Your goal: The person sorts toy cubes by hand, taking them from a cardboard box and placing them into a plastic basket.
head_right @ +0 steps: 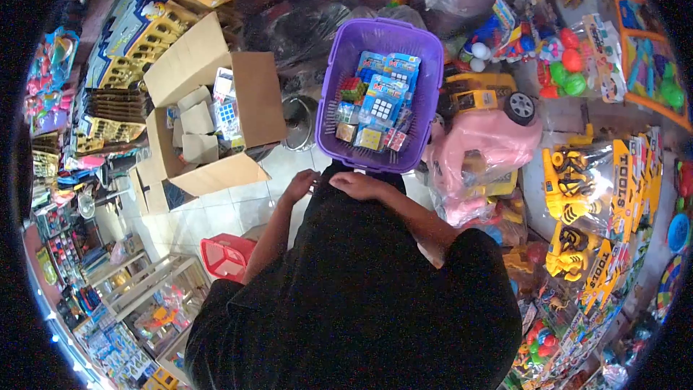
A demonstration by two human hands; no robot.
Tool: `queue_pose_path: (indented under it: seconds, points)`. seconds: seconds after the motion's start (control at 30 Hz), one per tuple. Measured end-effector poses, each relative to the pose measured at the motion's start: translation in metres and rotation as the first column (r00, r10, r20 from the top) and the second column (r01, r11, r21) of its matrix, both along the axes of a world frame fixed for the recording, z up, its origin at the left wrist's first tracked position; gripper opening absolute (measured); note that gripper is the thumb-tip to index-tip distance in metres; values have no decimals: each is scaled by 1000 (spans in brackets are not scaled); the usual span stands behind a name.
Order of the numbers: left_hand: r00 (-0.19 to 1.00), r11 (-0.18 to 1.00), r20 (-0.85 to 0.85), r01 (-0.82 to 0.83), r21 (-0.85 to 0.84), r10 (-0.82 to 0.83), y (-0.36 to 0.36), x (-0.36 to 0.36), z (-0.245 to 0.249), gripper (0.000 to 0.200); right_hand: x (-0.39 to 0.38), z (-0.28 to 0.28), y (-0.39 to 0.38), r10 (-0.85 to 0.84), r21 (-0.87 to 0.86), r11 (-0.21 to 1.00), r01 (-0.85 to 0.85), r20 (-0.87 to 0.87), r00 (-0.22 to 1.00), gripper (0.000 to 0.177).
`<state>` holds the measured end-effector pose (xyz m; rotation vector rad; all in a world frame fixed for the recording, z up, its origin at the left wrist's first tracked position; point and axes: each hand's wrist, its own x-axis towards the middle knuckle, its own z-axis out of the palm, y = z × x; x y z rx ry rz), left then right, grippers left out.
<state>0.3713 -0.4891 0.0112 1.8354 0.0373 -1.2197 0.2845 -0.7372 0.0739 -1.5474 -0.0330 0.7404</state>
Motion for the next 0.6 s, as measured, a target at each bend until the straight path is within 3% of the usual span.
queue_pose_path:
  seconds: [0.07,0.13,0.2,0.27,0.3,0.37,0.4,0.5,0.6]
  points:
    - [900,950,373,118,291,-226,42,-32,-64,36,-2,-26,8,147,-50,987,-150,-62,987,52]
    - [911,820,231,168,547,-341,66,-64,-79,49,-5,-46,13,238,-116,961,-252,-121,964,57]
    - [833,715,94,403,572,-545,70,-82,-61,50,-16,-78,16,310,-210,909,-360,-237,921,64]
    - [825,764,178,385,518,-536,87,-89,-86,48,-31,-133,21,378,-373,799,-472,-298,876,64]
    - [821,788,221,373,490,-526,96,-95,-97,48,-31,-142,23,394,-360,791,-494,-318,863,63]
    - [974,915,142,110,389,-177,82,-96,-49,50,-27,-156,27,426,-341,771,-538,-353,833,61]
    - [996,939,92,-40,342,9,78,-95,-28,51,-28,-173,31,410,-343,790,-508,-321,854,59]
    - [982,968,177,11,252,-57,113,-115,-92,54,-29,-204,38,398,-362,805,-470,-260,880,54]
    - [995,949,41,74,308,-91,140,-116,-99,54,-24,-196,39,382,-355,804,-477,-306,872,53]
